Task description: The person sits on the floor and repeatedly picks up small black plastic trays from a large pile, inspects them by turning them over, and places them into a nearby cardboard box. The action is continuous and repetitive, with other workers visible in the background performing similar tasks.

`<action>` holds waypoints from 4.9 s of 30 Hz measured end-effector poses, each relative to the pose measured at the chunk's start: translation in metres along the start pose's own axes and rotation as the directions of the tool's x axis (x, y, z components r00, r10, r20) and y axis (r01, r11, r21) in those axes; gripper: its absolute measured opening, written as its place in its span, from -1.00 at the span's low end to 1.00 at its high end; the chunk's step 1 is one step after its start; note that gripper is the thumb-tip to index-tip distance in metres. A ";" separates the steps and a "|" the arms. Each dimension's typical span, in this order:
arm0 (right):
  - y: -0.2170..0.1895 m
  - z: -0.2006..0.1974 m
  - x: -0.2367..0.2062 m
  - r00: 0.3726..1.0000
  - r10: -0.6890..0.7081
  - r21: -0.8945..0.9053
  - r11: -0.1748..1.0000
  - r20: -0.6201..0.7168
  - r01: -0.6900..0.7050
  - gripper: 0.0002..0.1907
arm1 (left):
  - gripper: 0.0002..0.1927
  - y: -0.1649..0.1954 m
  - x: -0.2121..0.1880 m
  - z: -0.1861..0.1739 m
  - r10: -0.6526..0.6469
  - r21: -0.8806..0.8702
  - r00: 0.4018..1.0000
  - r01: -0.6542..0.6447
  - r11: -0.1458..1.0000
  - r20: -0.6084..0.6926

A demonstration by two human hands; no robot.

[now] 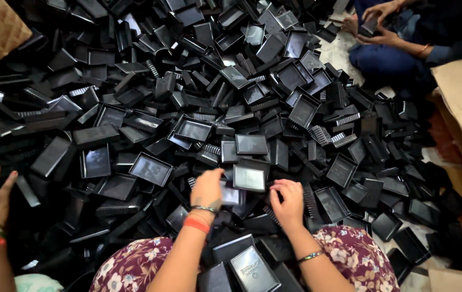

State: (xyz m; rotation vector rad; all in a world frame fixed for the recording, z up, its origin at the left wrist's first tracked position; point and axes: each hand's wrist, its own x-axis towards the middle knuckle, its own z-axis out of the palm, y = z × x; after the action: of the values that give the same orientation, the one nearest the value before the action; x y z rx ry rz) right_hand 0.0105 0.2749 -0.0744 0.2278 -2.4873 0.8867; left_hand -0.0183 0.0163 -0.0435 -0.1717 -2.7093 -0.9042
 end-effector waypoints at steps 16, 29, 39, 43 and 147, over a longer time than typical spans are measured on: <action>-0.055 0.029 0.029 0.866 -0.367 -0.193 0.874 0.340 0.447 0.01 | 0.25 0.031 -0.019 -0.015 -0.071 0.287 0.956 -0.014 0.958 0.284; -0.048 -0.034 0.010 0.829 0.291 0.173 0.894 0.478 -0.413 -0.30 | 0.06 0.013 -0.008 -0.001 -0.305 -0.462 0.952 0.284 0.840 0.032; -0.031 -0.002 -0.034 0.820 0.300 0.646 0.508 0.488 -0.570 -0.52 | -0.06 0.039 -0.038 0.008 0.124 -0.869 0.861 0.482 0.110 0.494; -0.027 0.003 -0.037 0.910 0.150 0.495 0.798 0.387 -0.343 -0.48 | -0.07 0.029 -0.038 0.013 0.138 -0.841 0.830 0.527 0.122 0.540; -0.005 -0.036 0.027 0.890 0.287 0.078 0.939 0.355 -0.334 -0.44 | -0.01 0.018 0.003 -0.007 -0.133 -0.609 0.991 0.092 0.788 -0.023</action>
State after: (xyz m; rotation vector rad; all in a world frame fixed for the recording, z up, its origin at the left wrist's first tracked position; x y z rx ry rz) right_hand 0.0024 0.2936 -0.0339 0.0239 -2.8372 1.2448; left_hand -0.0161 0.0268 -0.0270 -0.1025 -2.2871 -1.7672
